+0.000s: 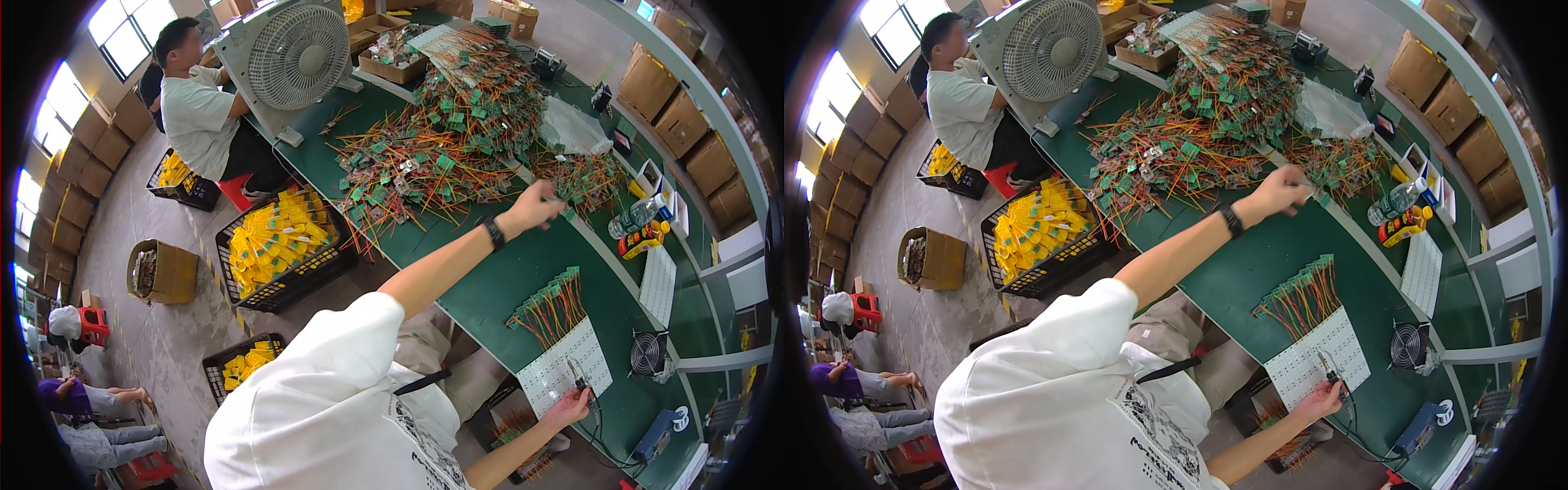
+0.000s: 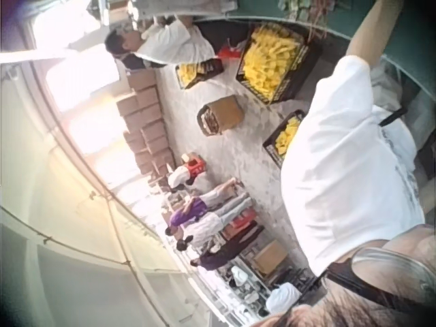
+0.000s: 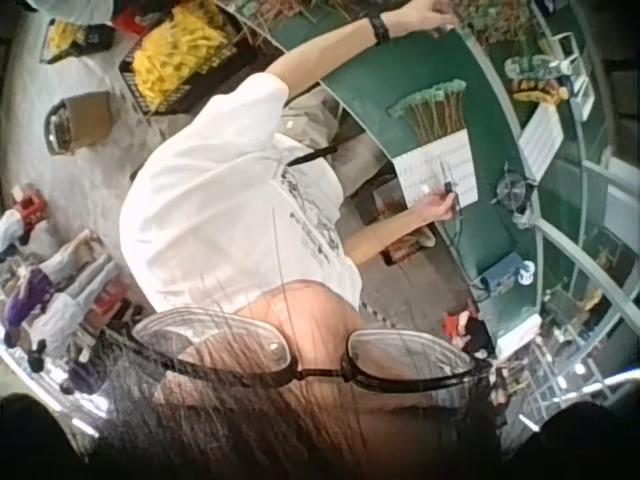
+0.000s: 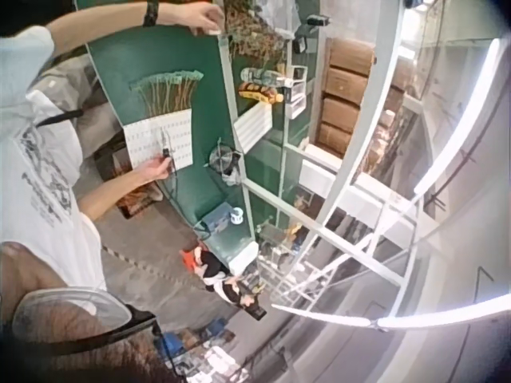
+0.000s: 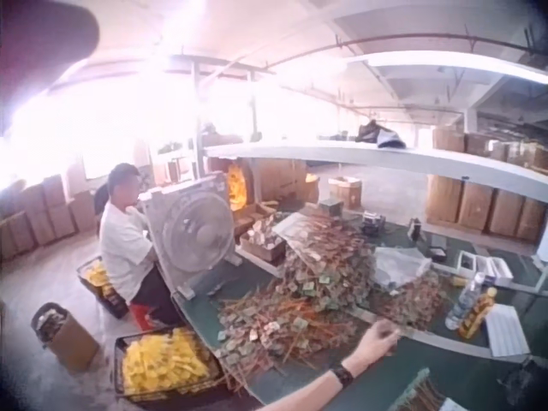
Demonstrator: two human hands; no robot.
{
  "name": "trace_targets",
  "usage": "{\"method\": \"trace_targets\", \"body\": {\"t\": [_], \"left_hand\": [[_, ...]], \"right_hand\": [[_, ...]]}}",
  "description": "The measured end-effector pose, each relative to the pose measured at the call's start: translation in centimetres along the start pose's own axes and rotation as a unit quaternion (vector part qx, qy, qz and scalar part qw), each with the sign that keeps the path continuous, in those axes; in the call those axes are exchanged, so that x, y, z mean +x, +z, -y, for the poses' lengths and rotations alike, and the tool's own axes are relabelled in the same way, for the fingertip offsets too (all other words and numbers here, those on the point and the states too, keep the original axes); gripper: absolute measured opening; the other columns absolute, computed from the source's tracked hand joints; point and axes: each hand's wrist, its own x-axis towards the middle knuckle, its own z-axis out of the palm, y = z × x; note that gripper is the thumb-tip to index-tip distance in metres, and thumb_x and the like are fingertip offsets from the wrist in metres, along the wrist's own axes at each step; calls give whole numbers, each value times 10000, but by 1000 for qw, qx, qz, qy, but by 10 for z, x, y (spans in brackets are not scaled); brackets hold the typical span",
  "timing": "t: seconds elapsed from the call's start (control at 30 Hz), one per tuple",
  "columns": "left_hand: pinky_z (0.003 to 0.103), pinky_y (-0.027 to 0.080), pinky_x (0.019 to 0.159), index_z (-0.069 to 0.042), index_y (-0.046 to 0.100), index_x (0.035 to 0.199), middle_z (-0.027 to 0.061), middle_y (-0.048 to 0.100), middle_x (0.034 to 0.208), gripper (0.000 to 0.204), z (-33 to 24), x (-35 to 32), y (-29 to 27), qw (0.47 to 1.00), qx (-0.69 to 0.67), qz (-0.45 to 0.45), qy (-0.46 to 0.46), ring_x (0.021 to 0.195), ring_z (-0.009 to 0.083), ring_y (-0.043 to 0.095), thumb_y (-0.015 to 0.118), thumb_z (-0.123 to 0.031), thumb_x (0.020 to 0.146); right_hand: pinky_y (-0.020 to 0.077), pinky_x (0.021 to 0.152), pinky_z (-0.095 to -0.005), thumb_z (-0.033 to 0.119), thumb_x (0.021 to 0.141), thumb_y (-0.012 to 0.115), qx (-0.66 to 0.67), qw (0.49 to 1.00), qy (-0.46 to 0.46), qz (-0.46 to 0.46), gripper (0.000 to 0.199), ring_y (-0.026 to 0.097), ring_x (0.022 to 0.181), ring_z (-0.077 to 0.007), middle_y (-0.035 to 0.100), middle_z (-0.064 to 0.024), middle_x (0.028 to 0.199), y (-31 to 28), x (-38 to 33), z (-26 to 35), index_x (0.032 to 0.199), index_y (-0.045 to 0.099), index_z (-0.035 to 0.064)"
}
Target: The person repeatedly takes small circuit boards with wires from a pile and solders their wire ends onto a large circuit board using a soldering iron.
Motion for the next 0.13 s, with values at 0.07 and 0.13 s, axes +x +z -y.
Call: {"method": "trace_targets", "body": {"t": [0.07,0.13], "left_hand": [[264,536,501,54,579,1119,130,677,1004,380,18,-28,-1,996,70,-58,-16,708,162,702,692,-223,885],[257,537,507,21,586,1171,171,691,1045,383,29,-50,-24,986,40,-148,-63,686,168,710,675,-231,897]], "right_hand": [[368,563,-233,117,884,693,4,999,5,-36,165,515,617,-116,578,-51,703,1,-5,9,894,625,-33],[361,561,-230,144,895,683,2,1000,2,-11,180,512,624,-110,579,-44,713,1,-4,9,925,626,-25]]}}
